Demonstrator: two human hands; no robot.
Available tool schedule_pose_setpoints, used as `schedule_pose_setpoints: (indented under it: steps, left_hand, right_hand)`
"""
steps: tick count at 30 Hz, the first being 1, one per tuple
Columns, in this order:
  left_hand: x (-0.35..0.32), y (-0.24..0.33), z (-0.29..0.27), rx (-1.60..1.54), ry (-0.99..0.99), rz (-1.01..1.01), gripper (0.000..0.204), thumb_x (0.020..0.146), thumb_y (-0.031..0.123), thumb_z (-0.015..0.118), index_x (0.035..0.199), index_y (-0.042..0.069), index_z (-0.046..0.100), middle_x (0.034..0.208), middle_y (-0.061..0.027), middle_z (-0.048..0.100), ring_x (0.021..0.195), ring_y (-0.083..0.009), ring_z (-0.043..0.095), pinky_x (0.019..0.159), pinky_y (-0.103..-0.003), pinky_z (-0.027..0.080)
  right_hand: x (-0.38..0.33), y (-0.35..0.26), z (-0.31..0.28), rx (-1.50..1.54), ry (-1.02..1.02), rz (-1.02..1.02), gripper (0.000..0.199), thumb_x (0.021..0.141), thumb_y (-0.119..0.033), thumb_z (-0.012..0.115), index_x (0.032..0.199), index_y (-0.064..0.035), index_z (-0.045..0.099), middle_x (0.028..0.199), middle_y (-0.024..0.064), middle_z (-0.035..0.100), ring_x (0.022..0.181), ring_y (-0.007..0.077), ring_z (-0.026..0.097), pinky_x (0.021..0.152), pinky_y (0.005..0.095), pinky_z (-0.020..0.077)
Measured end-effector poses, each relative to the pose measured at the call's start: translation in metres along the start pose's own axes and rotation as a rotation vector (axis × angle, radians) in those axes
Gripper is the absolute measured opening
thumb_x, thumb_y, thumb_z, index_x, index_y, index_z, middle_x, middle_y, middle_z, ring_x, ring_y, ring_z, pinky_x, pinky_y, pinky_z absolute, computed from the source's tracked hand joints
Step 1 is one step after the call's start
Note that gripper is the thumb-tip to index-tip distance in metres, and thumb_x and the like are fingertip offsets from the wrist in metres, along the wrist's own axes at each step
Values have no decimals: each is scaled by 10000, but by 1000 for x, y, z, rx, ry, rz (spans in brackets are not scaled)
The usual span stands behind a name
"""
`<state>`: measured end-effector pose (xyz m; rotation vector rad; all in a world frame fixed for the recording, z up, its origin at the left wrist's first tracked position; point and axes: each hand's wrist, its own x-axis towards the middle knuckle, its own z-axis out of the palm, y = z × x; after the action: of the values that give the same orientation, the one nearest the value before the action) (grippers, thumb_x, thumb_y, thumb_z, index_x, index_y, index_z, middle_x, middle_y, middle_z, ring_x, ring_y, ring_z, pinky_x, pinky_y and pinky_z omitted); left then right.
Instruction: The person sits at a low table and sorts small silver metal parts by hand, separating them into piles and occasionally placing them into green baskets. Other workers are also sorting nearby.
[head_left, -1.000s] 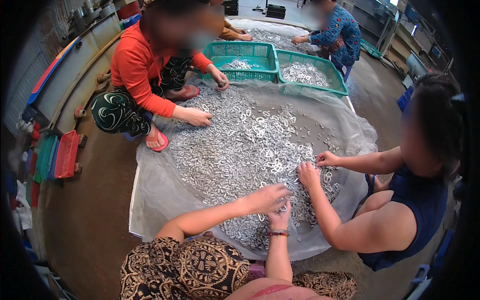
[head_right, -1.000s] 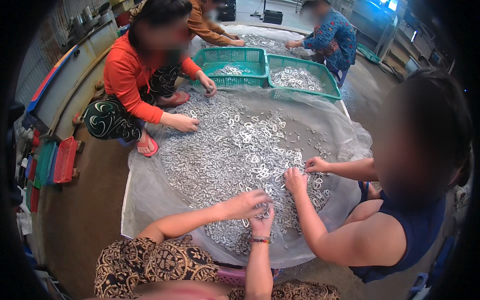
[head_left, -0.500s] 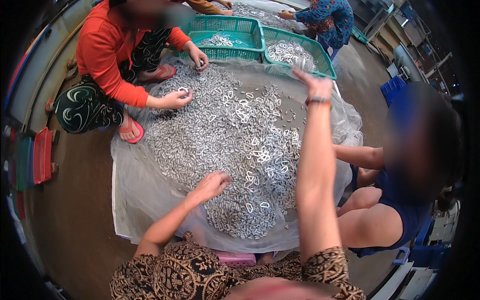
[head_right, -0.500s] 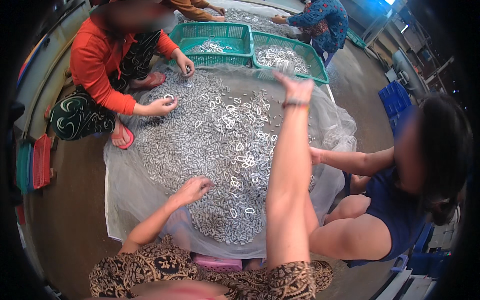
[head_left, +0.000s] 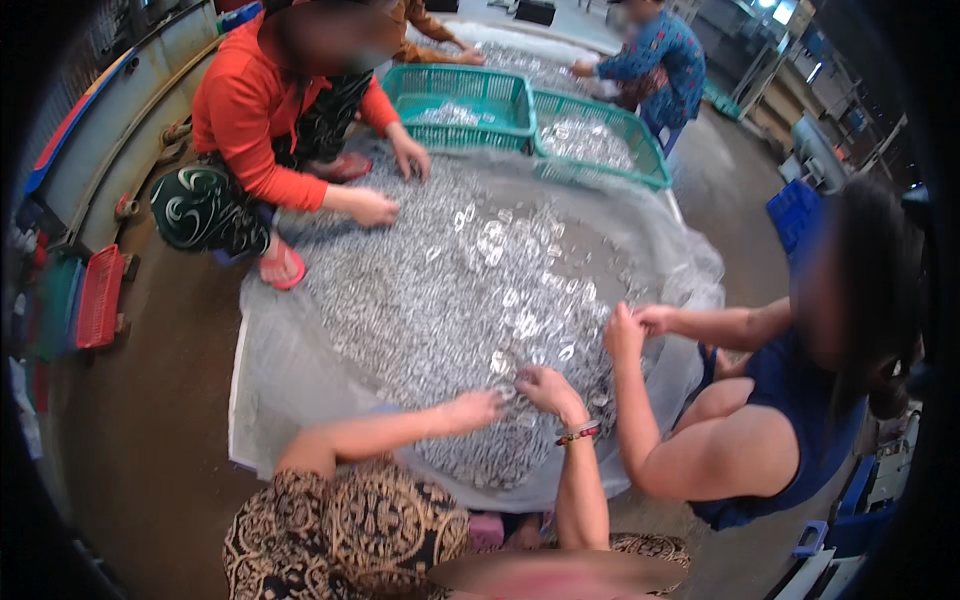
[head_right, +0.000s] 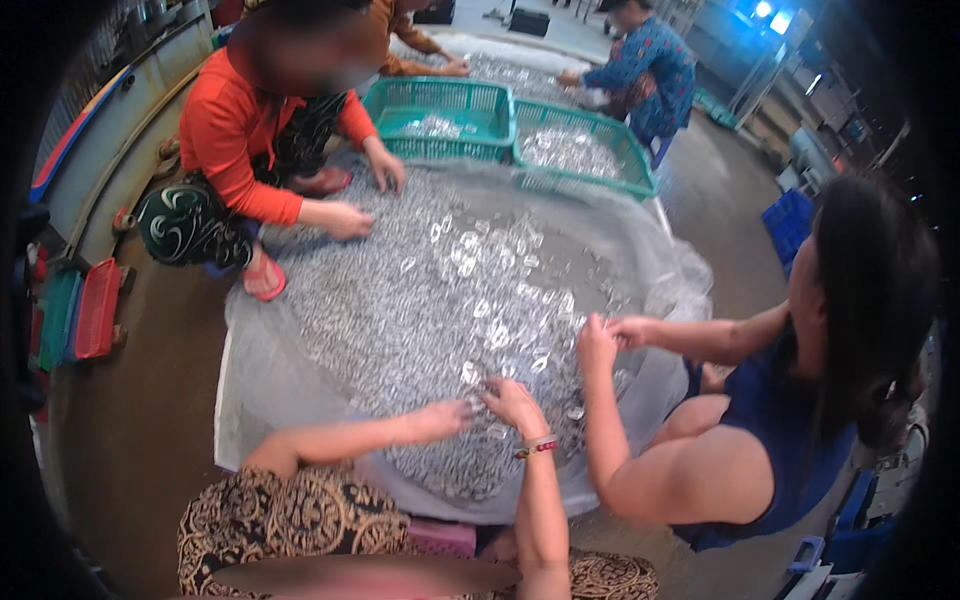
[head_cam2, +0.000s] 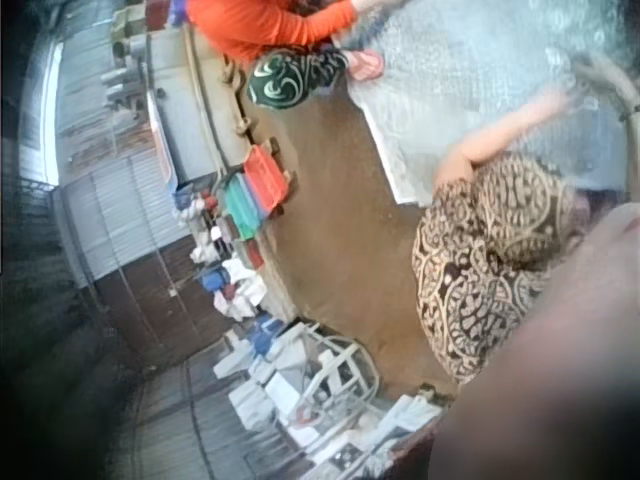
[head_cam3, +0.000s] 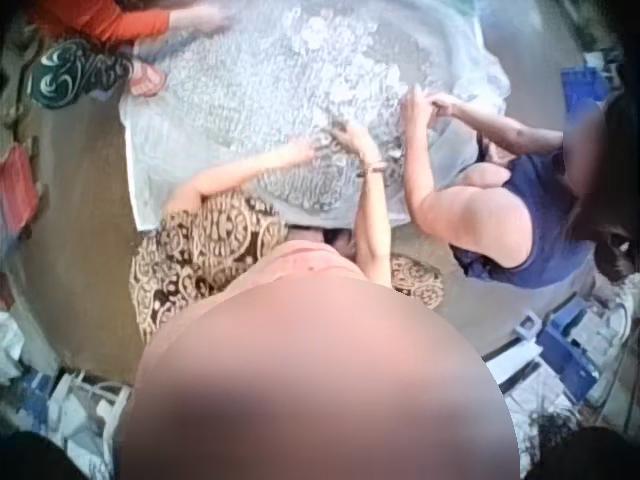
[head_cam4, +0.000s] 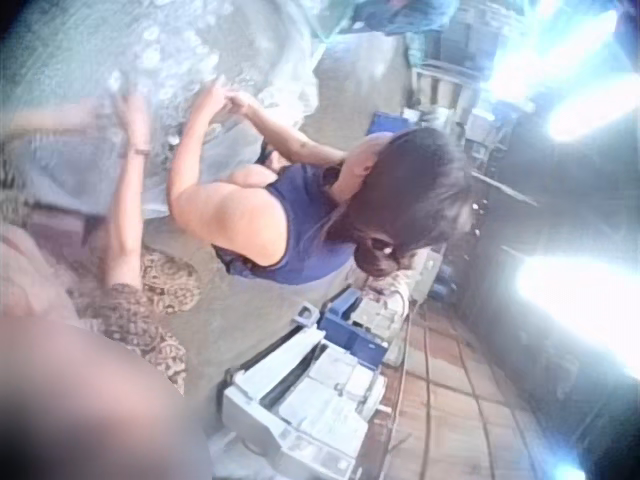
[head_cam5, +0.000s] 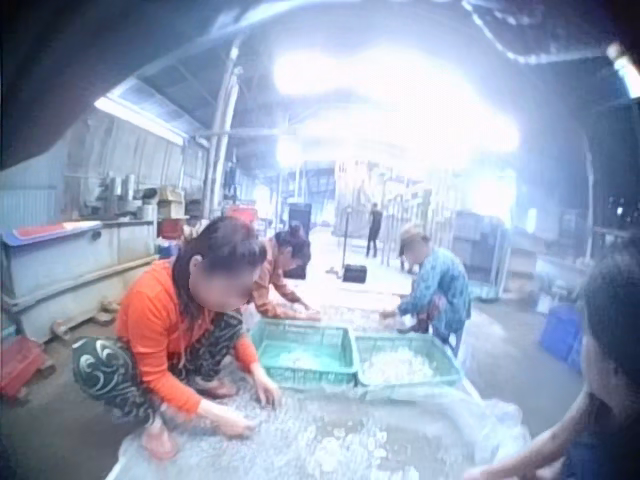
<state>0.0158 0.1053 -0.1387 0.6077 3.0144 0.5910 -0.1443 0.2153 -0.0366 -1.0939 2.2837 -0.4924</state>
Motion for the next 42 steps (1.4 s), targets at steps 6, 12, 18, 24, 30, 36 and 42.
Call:
schedule_pose_setpoints:
  steps: [6,12,18,24,30,36,42]
  left_hand:
    - [-10,-55,-9,55,-5,-26,135,759,56,526,813,25,646,802,-166,609,815,-296,609,680,-426,494]
    - [-40,-94,-65,-101,-11,-392,195,797,161,601,951,56,659,1009,-138,584,935,-320,568,840,-390,454]
    - [-34,-78,-96,-203,402,-483,247,849,247,596,1005,74,678,1076,-123,588,1024,-279,546,885,-360,437]
    - [-37,-77,-105,-1569,501,-687,274,772,-18,426,1007,-29,567,888,-93,567,774,-153,576,654,-271,510]
    - [-38,-65,-59,-457,183,-673,254,798,204,578,952,2,582,871,-140,570,831,-279,582,703,-373,480]
    - [-31,-51,-45,-184,218,-498,212,758,136,660,913,17,577,913,-169,563,863,-346,574,752,-414,471]
    - [-47,-74,-90,-799,274,-584,113,790,128,652,817,27,608,846,-70,617,813,-175,596,707,-296,482]
  right_hand:
    - [-79,61,60,77,35,195,610,673,-225,749,1096,82,435,937,275,604,922,405,589,794,431,485]
    - [-68,50,118,170,241,125,424,686,-214,735,986,28,559,877,232,641,810,368,628,710,405,488]
    - [-28,-5,100,708,134,134,202,809,-197,619,886,-15,662,723,153,651,710,251,646,642,340,488]
    - [-21,-4,56,10,287,169,444,722,-226,680,1095,-22,552,1001,253,559,964,381,549,856,422,447]
    - [-24,-6,111,19,266,52,687,626,-35,742,1205,-35,371,1133,324,390,842,480,569,733,484,499]
    - [-3,-9,113,476,241,-32,306,725,-9,674,1021,6,598,919,164,580,818,314,610,701,384,544]
    - [1,-11,75,1236,-45,40,380,857,-44,562,1231,-26,503,1032,103,610,916,178,613,736,308,563]
